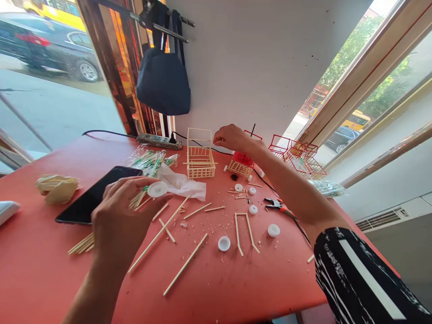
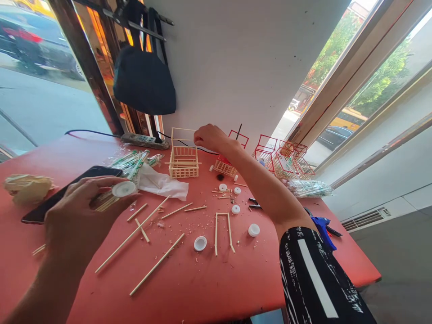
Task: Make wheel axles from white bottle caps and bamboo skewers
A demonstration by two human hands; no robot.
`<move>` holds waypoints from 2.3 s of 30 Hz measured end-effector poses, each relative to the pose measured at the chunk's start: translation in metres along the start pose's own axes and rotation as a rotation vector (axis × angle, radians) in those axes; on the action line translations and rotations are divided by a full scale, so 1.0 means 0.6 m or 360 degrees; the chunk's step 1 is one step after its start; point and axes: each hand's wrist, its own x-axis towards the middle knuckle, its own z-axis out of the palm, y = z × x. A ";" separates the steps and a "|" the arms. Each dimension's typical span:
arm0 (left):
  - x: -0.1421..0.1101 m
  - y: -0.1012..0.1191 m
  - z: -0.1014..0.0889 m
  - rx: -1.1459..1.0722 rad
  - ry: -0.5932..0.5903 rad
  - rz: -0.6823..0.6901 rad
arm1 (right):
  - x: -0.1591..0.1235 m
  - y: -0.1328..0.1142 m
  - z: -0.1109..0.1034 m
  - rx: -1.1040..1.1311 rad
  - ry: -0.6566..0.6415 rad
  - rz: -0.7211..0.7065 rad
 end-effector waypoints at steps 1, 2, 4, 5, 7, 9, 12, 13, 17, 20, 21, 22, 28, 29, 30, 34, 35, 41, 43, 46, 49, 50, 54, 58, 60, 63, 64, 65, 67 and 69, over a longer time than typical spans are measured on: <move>0.000 -0.001 0.000 -0.0010 0.0013 -0.0005 | 0.003 -0.006 0.009 -0.0002 -0.0020 -0.0021; 0.000 -0.002 0.000 -0.0021 0.0026 -0.0008 | 0.006 -0.012 0.018 -0.0006 -0.0040 -0.0040; 0.000 -0.005 -0.001 -0.0038 0.0049 -0.0004 | 0.014 -0.024 0.037 -0.0015 -0.0080 -0.0078; 0.000 -0.007 -0.002 -0.0040 0.0052 0.0002 | 0.018 -0.030 0.045 -0.0021 -0.0101 -0.0095; 0.000 -0.010 -0.003 -0.0036 0.0046 0.0009 | 0.026 -0.040 0.060 -0.0035 -0.0140 -0.0118; 0.001 -0.013 -0.003 -0.0031 0.0039 0.0008 | 0.034 -0.048 0.071 -0.0053 -0.0166 -0.0125; 0.003 -0.015 -0.004 -0.0012 0.0052 -0.0008 | 0.041 -0.059 0.080 -0.0076 -0.0192 -0.0127; 0.004 -0.014 -0.005 -0.0010 0.0062 -0.0014 | 0.042 -0.063 0.082 -0.0082 -0.0202 -0.0127; 0.006 -0.012 -0.008 -0.0050 0.0088 -0.0046 | 0.044 -0.077 0.084 -0.0106 -0.0227 -0.0129; 0.007 -0.010 -0.011 -0.0064 0.0073 -0.0092 | 0.044 -0.084 0.086 -0.0128 -0.0238 -0.0135; 0.008 -0.009 -0.012 -0.0063 0.0070 -0.0103 | 0.045 -0.085 0.088 -0.0136 -0.0242 -0.0133; 0.008 -0.009 -0.012 -0.0061 0.0073 -0.0110 | 0.046 -0.086 0.091 -0.0146 -0.0245 -0.0130; 0.009 -0.008 -0.013 -0.0069 0.0081 -0.0118 | 0.054 -0.087 0.105 -0.0189 -0.0226 -0.0124; 0.009 -0.008 -0.014 -0.0070 0.0081 -0.0117 | 0.054 -0.087 0.103 -0.0189 -0.0219 -0.0130; 0.010 -0.007 -0.015 -0.0070 0.0088 -0.0117 | 0.053 -0.088 0.098 -0.0188 -0.0208 -0.0140; 0.011 -0.005 -0.020 -0.0088 0.0116 -0.0141 | 0.014 -0.109 0.069 -0.0147 -0.0104 -0.0265; 0.012 -0.005 -0.021 -0.0091 0.0124 -0.0146 | -0.005 -0.121 0.063 -0.0130 -0.0089 -0.0326; 0.014 -0.009 -0.022 -0.0086 0.0173 -0.0106 | -0.150 -0.221 0.094 0.0110 -0.0085 -0.1191; 0.013 -0.009 -0.020 -0.0090 0.0154 -0.0118 | -0.179 -0.245 0.117 0.0113 -0.0127 -0.1364; 0.012 -0.007 -0.016 -0.0096 0.0098 -0.0161 | -0.194 -0.263 0.139 0.0042 -0.0170 -0.1389; 0.012 -0.007 -0.013 -0.0091 0.0079 -0.0175 | -0.191 -0.267 0.143 0.0012 -0.0190 -0.1369; 0.013 -0.008 -0.012 -0.0088 0.0078 -0.0178 | -0.189 -0.268 0.142 0.0008 -0.0205 -0.1361; 0.013 -0.014 -0.010 -0.0094 0.0069 -0.0176 | -0.187 -0.279 0.139 -0.0016 -0.0291 -0.1354; 0.013 -0.015 -0.009 -0.0115 0.0063 -0.0187 | -0.188 -0.293 0.150 -0.0041 -0.0288 -0.1357; 0.013 -0.015 -0.009 -0.0108 0.0060 -0.0193 | -0.185 -0.298 0.157 -0.0034 -0.0306 -0.1341; 0.014 -0.015 -0.012 -0.0111 0.0085 -0.0174 | -0.174 -0.296 0.157 0.0084 -0.0388 -0.1239; 0.015 -0.015 -0.014 -0.0116 0.0099 -0.0173 | -0.169 -0.290 0.152 0.0187 -0.0413 -0.1178; 0.016 -0.014 -0.016 -0.0117 0.0116 -0.0179 | -0.164 -0.282 0.146 0.0328 -0.0423 -0.1115; 0.018 -0.013 -0.021 -0.0111 0.0142 -0.0209 | -0.153 -0.259 0.132 0.0693 -0.0354 -0.0955; 0.019 -0.012 -0.024 -0.0106 0.0159 -0.0236 | -0.145 -0.227 0.121 0.1056 -0.0206 -0.0733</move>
